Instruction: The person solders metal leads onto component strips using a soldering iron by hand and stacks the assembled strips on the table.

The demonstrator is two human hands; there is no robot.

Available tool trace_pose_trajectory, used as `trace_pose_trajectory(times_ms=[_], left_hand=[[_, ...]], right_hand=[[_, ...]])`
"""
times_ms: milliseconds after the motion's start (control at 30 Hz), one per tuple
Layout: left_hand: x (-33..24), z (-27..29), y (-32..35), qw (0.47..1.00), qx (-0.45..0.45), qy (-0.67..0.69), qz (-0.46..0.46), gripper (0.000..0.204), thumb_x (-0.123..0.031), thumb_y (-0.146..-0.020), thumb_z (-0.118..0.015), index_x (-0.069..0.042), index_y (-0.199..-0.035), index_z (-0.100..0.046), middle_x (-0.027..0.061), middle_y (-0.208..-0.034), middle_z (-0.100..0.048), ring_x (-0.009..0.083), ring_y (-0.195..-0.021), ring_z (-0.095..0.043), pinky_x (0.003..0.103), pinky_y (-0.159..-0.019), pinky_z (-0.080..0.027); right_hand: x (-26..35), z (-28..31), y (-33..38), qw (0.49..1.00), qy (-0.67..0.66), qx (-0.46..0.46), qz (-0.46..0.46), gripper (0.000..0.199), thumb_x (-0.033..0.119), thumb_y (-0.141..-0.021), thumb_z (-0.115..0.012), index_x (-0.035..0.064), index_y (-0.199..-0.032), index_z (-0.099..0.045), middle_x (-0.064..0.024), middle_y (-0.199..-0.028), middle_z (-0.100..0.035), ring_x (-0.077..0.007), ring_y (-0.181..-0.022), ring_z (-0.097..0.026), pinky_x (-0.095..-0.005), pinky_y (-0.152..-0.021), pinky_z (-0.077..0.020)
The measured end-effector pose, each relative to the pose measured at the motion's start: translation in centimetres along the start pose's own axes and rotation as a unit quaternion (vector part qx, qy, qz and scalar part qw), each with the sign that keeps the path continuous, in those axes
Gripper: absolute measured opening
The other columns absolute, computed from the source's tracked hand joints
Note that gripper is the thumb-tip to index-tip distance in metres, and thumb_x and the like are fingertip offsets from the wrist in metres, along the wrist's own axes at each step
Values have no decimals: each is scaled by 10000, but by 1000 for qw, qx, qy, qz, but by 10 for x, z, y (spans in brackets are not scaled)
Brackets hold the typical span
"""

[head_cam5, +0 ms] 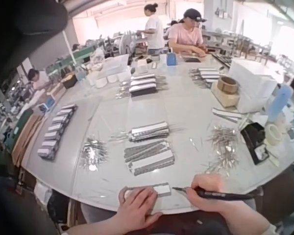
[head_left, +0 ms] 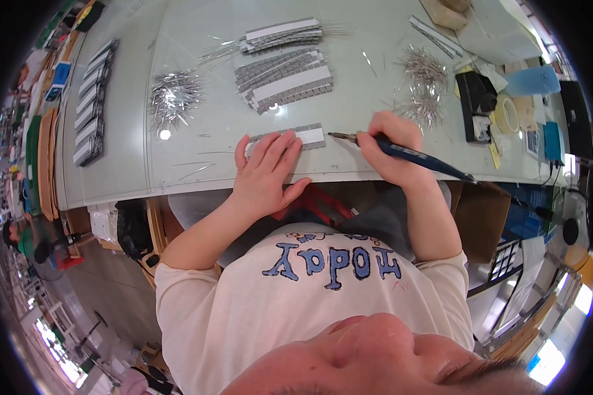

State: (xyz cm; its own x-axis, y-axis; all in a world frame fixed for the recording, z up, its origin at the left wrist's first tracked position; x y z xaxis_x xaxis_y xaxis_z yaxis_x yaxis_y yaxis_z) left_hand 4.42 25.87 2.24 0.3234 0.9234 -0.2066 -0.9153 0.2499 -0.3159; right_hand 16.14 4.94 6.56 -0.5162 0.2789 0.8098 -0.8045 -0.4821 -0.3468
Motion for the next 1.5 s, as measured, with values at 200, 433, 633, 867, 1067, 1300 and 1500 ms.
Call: trace_pose_trajectory(times_ms=[200,433,633,867,1067,1300,1500], left_hand=[[-1,0,7,999,-50,-4,-9,594,-400,-756,-661,-73,-1238,-546,82,-1261,-517,241,-1138,-501,483,-1059,-157],[-9,7,-1,999,-25,0,22,634,-443,-727,-678,-60,-1215,-548,70,-1254,-508,225,-1148,-485,501,-1052,-177],[-3,2,5,999,16,34,-32,586,-310,-702,-732,-80,-1210,-553,55,-1219,-537,225,-1111,-510,482,-1026,-238],[5,17,-6,983,-30,85,-158,336,-89,-706,-683,-62,-1038,-638,53,-1054,-612,229,-961,-567,409,-869,-438],[71,40,-114,987,-110,-22,-112,240,-84,-791,-617,-52,-1028,-639,71,-1050,-637,277,-932,-591,400,-813,-466],[137,-12,-189,987,-78,-112,-84,247,-214,-853,-617,-74,-1054,-646,30,-1074,-641,251,-969,-584,398,-849,-454],[77,13,-121,996,-43,-12,-79,404,-321,-751,-712,-83,-1069,-635,61,-1066,-632,246,-1016,-565,400,-889,-431]], right_hand=[[-29,-4,-4,974,-167,-52,-143,169,57,-742,-666,51,-689,-506,30,-631,-491,-45,-597,-441,-227,-512,-348],[-40,13,5,924,-275,-144,-223,153,40,-764,-678,50,-745,-527,39,-654,-500,-26,-604,-436,-197,-526,-321],[-40,14,7,931,-264,-188,-168,152,9,-762,-679,45,-758,-531,28,-683,-511,-37,-618,-446,-196,-557,-347],[-42,36,16,906,-236,-341,-90,140,-8,-769,-658,56,-752,-534,22,-695,-517,-51,-626,-465,-200,-568,-361],[-36,45,8,846,-275,-451,-73,121,31,-804,-628,59,-793,-511,-4,-685,-534,-49,-558,-441,-186,-493,-319],[-48,44,9,880,-235,-408,-58,109,34,-803,-625,57,-776,-522,-9,-667,-513,-59,-527,-425,-185,-465,-301],[-43,45,5,883,-237,-400,-70,143,0,-787,-655,48,-766,-522,4,-633,-506,-49,-537,-436,-190,-487,-315]])
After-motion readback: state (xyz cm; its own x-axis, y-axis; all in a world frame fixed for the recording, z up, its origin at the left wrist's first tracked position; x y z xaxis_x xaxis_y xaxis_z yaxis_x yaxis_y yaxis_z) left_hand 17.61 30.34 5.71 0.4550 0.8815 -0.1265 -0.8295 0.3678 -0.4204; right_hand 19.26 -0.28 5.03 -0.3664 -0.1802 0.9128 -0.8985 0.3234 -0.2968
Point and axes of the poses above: each hand's wrist, its own y-axis away from the middle knuckle, its own z-axis out of the back of the hand, x = y × z, the point moved 2 cm from there along -y, towards the middle knuckle
